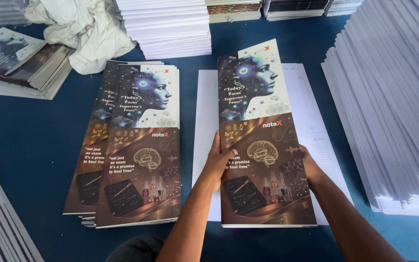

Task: The person assembles notebooks by inserting a stack of lined pages into a printed cover and stacking the finished units. The person repeatedly picks up a cover, places the pages inside, and sets the completed notebook aside.

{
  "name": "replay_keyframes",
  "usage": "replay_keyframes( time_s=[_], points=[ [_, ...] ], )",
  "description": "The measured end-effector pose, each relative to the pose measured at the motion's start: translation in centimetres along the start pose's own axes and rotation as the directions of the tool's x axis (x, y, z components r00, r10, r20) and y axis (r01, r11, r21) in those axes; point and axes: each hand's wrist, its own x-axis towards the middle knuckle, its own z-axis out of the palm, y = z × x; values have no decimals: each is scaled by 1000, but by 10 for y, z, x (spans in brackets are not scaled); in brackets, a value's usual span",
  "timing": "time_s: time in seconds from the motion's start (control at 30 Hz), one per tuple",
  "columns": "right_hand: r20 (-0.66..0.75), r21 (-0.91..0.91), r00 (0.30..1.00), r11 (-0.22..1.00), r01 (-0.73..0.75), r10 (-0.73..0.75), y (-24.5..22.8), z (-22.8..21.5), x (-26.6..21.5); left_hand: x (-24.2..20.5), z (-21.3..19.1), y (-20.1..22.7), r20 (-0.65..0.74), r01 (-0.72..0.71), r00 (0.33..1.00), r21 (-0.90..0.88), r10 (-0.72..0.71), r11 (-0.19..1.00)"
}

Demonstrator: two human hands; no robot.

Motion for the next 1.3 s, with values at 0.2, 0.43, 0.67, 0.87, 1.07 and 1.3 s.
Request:
replay_keyframes(
  time_s=[0.2,0.43,0.67,0.87,1.07,1.3],
  points=[
    [128,7,983,992,130,-129,-6,0,5,8,-4,-16,-8,76,997,-136,-78,988],
    [8,28,999,999,32,-32,-7,9,6,22,-13,-33,-13,72,997,-136,-75,988],
    [-96,-59,983,985,-163,157,9,5,14,26,-13,-49,-82,126,988,-85,-133,988],
    [-54,-109,998,993,-48,42,23,-13,21,27,-17,-50,-60,171,981,-172,-184,970],
    [35,182,999,982,-42,36,-10,-1,17,31,-19,-43,-25,234,969,-238,-247,943],
    [-274,189,816,860,-474,510,-64,41,1,33,-19,-45,-41,222,971,-208,-235,953]
  ],
)
